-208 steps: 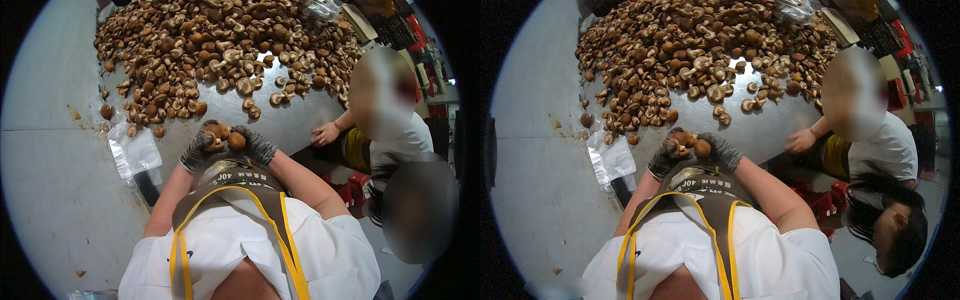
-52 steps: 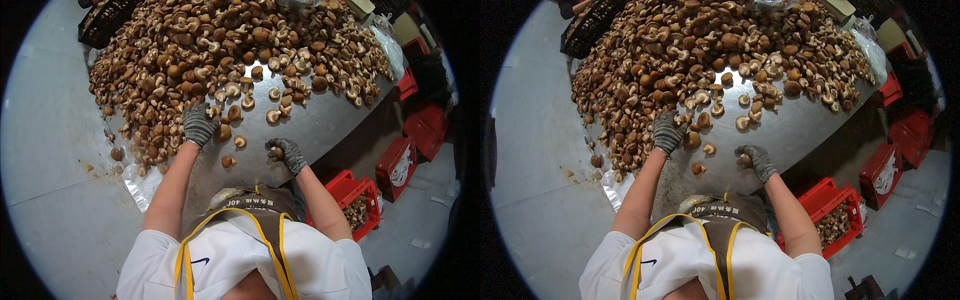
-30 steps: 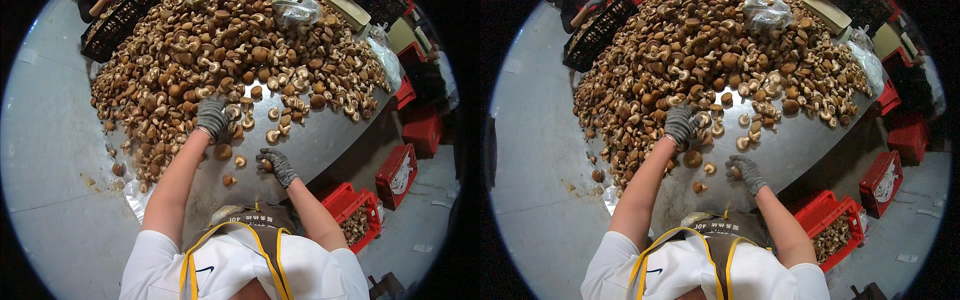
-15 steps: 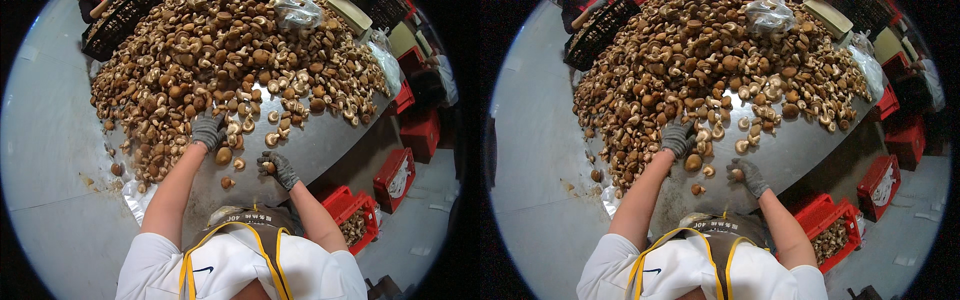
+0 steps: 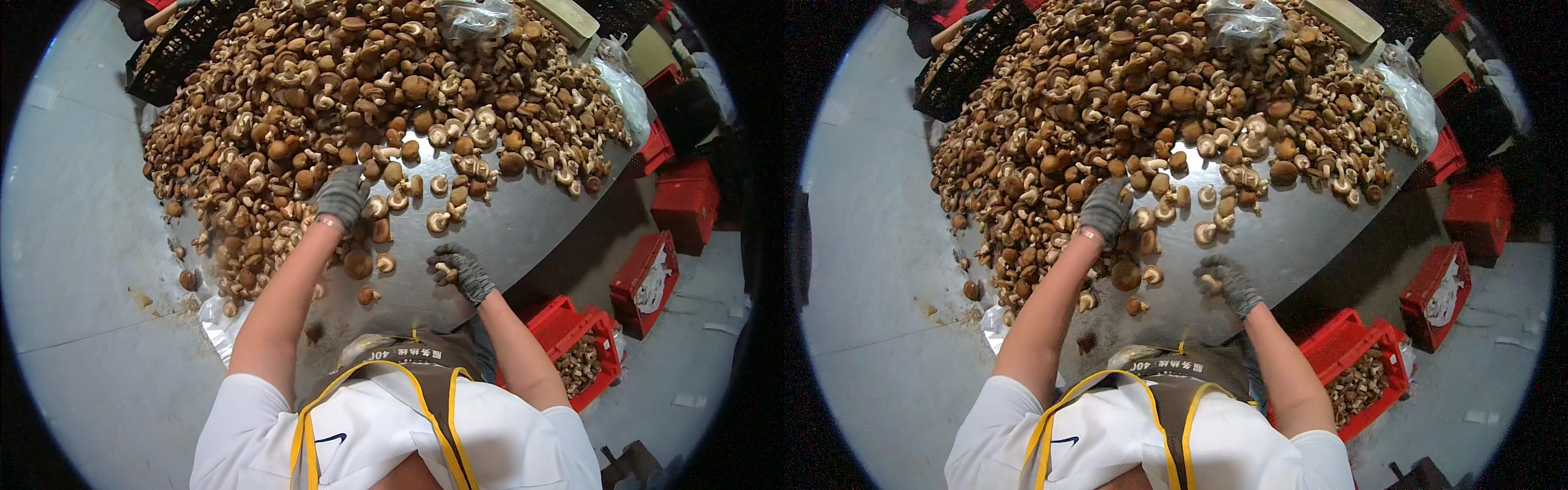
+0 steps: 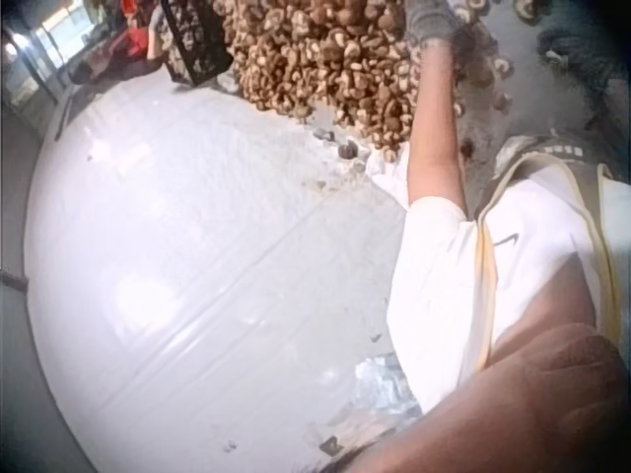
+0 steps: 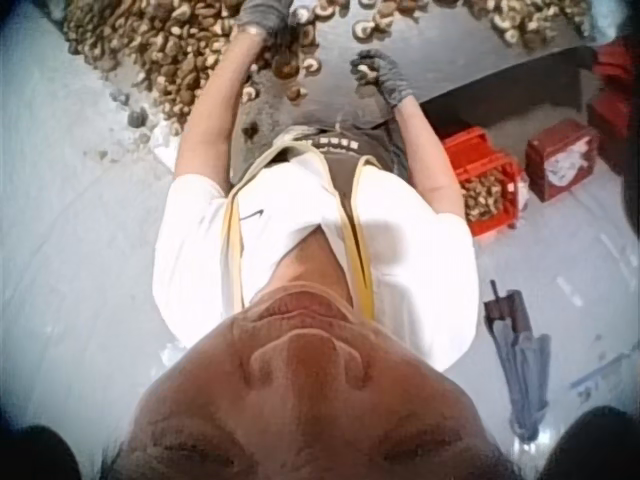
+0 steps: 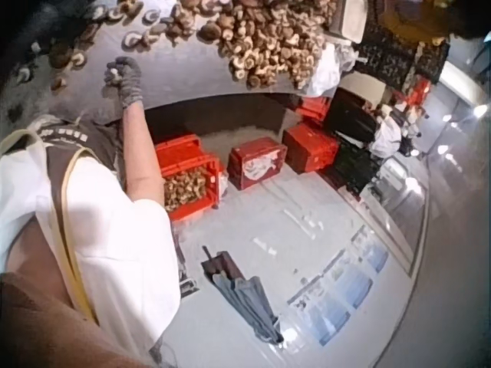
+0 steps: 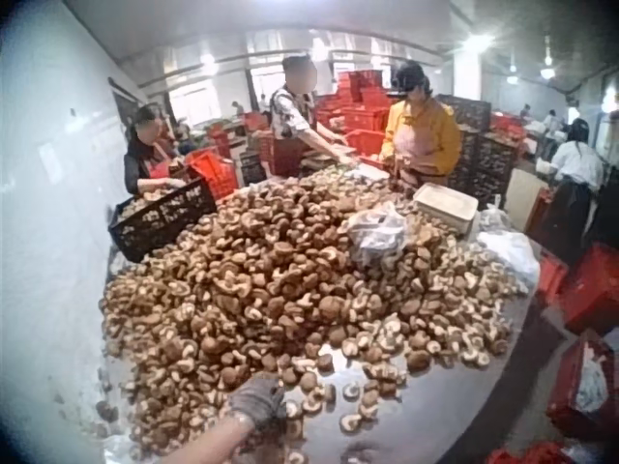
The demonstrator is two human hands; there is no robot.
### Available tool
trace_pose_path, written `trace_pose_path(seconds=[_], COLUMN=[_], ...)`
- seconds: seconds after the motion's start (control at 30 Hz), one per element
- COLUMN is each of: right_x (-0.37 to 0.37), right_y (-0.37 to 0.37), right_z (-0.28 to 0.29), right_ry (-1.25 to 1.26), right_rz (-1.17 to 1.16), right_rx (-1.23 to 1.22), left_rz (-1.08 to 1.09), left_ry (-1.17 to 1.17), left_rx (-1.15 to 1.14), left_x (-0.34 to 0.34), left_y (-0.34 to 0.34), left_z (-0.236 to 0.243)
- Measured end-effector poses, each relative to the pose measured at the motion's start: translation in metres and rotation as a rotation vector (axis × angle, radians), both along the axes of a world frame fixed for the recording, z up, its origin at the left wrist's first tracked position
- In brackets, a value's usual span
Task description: The person sorts a large pile of shiitake mushrooms on a metal table, picking them up by hand and placing them into red crates. Another worker is visible across the table performing similar sorting actions.
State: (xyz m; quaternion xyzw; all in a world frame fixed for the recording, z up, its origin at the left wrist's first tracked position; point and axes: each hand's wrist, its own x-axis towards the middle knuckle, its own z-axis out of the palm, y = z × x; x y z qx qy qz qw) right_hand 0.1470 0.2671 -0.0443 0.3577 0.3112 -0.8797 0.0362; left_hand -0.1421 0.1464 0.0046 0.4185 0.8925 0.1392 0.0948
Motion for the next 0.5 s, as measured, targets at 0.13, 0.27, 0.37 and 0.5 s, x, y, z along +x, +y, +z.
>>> trace_pose_path(seconds=[0.13,0.27,0.37,0.5], right_x=[-0.005,-0.006,-0.021,-0.048], right_y=[-0.009,-0.009,-0.012,-0.013], right_z=[0.007,0.017,0.021,0.030], right_ry=[0.005,0.031,0.087,0.153], right_rz=[0.123,0.069,-0.071,-0.133], right_rx=[0.153,0.057,-0.073,-0.244], left_rz=[0.173,0.116,0.155,-0.235], left_ry=[-0.101,-0.098,-0.662,-0.803], left_rx=[-0.188,-0.006,0.209,0.132], left_x=[-0.003,0.009,0.051,0.091], left_y=[0.054,0.042,0.034,0.018], left_z=[-0.005,-0.007,0.039,0.020])
